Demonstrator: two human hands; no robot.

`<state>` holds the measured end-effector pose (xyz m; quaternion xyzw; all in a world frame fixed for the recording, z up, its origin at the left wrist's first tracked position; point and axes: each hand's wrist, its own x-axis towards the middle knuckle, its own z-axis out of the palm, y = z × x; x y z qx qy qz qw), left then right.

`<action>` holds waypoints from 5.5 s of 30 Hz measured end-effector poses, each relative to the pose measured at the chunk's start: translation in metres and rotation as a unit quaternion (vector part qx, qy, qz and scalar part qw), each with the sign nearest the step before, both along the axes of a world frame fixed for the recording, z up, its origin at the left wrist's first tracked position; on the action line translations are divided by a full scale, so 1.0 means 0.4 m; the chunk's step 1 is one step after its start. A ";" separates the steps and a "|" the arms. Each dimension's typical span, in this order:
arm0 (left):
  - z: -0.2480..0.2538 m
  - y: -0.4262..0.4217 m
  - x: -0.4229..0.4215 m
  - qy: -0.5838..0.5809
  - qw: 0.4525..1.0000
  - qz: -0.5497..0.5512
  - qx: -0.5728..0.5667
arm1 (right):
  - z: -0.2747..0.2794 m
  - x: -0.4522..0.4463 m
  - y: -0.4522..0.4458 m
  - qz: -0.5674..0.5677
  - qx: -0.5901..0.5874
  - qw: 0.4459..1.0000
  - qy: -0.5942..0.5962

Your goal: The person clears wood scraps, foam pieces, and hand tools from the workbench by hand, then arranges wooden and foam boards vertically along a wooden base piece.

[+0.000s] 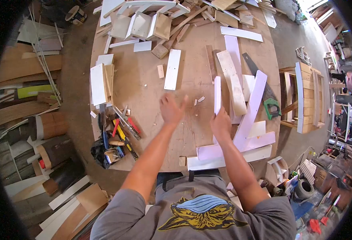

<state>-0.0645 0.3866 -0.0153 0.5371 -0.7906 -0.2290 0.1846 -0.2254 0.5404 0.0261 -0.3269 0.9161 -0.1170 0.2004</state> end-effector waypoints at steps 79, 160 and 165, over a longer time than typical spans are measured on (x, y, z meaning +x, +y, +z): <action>0.224 0.076 0.507 0.314 0.930 0.049 0.184 | -0.272 0.532 -0.256 0.113 -0.095 0.944 0.294; 0.064 -0.151 0.200 -0.130 0.979 0.110 -0.113 | -0.103 -0.308 -0.249 0.020 0.038 0.979 0.201; 0.029 -0.286 -0.110 -0.022 0.993 -0.086 -0.083 | -0.113 -0.413 -0.228 0.009 0.121 0.976 0.181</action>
